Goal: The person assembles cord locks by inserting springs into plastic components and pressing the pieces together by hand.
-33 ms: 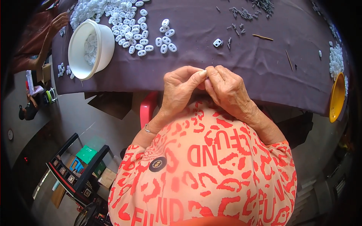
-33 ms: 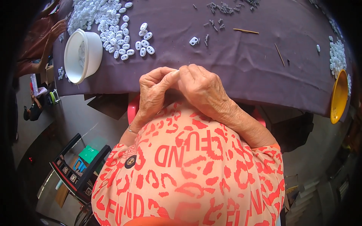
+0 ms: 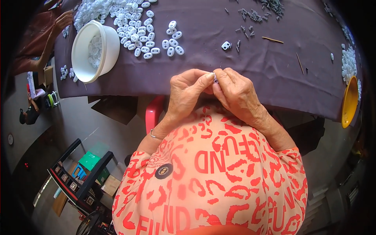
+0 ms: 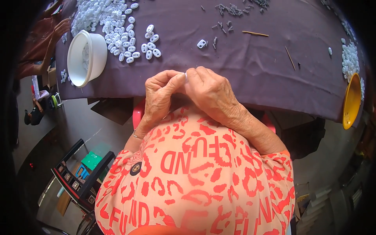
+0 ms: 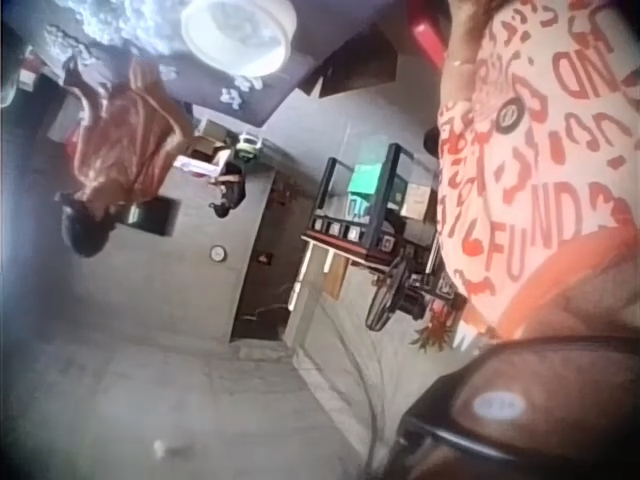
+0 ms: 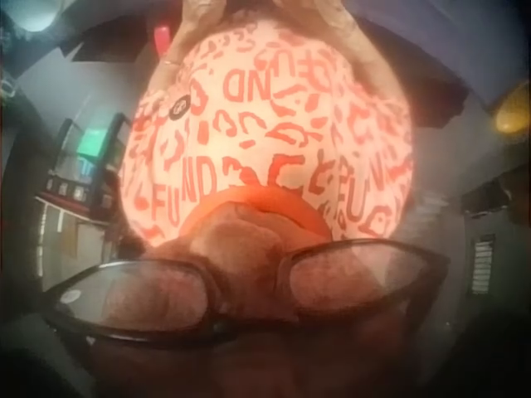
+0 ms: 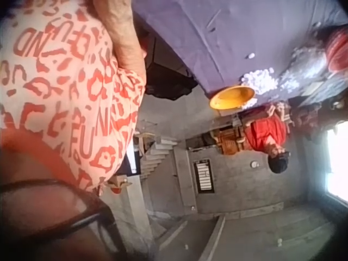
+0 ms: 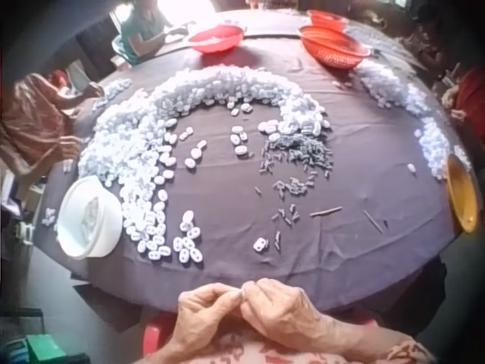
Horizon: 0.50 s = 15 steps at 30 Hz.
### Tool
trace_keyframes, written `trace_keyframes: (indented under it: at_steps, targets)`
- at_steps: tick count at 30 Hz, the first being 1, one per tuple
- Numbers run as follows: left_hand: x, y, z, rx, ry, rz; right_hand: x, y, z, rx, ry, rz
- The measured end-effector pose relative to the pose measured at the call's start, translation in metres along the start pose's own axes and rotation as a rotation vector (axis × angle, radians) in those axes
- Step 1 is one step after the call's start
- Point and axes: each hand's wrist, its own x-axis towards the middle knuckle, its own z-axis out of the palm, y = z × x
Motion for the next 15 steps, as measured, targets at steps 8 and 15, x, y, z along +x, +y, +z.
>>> trace_keyframes:
  at_steps: [8, 15]
  targets:
    - [-0.011, 0.020, -0.012, -0.003, 0.132, 0.110, 0.001, 0.006, -0.012, 0.285, 0.145, 0.099]
    - [-0.004, 0.101, -0.095, 0.691, 0.846, 0.785, 0.003, 0.010, -0.019, 0.284, 0.203, 0.145]
